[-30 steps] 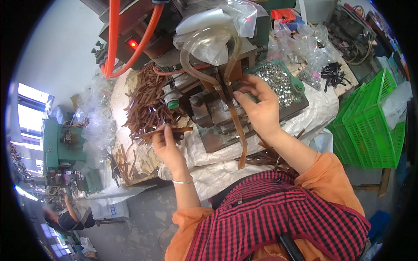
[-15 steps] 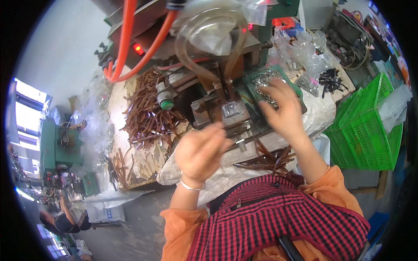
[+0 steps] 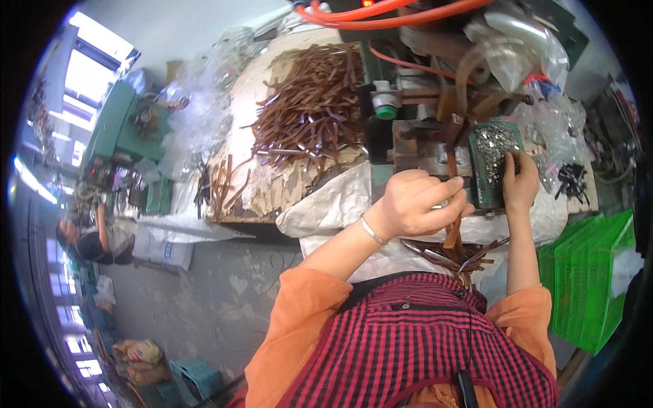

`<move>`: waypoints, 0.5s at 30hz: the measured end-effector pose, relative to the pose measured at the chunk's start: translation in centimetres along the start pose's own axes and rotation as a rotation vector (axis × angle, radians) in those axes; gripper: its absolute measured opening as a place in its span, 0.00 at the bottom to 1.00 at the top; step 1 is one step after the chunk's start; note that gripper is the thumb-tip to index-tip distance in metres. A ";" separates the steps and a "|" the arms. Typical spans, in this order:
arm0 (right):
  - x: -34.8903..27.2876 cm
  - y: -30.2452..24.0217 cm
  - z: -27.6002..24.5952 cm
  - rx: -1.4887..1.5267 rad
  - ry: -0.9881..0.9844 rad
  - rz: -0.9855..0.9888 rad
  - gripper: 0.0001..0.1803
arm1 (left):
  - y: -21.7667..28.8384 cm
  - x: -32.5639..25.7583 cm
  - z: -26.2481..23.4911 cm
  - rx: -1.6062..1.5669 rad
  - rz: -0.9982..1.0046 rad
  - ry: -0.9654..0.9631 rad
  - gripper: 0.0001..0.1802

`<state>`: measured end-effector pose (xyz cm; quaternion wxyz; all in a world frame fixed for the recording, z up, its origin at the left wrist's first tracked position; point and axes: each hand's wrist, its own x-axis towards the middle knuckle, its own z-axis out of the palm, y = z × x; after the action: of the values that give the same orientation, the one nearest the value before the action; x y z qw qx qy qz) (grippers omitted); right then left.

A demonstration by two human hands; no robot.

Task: The person assembles small metallic beads onto brown straps using a machine. They repeatedly pick up a strap, thread it through the machine, and add beads before placing the finished item aside.

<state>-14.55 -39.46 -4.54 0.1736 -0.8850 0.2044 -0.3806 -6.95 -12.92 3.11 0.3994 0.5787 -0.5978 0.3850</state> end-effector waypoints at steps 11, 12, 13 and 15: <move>-2.1 -1.1 -1.7 0.308 -0.006 0.201 0.11 | 2.0 -5.5 -12.1 0.672 -0.635 0.121 0.11; -1.9 -1.3 -1.9 0.304 -0.011 0.183 0.11 | -0.2 -5.3 -13.5 0.709 -0.628 0.037 0.09; -1.5 -1.6 -2.0 0.307 -0.018 0.165 0.11 | -1.9 -5.0 -14.9 0.753 -0.614 -0.048 0.07; -0.7 -3.0 -0.9 0.336 -0.033 0.165 0.10 | -5.1 -6.6 -15.8 0.859 -0.628 -0.390 0.05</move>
<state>-14.96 -36.68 -2.97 0.3530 -0.8300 0.2069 -0.3791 -1.28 4.02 3.05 0.1056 0.8997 -0.2491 0.3424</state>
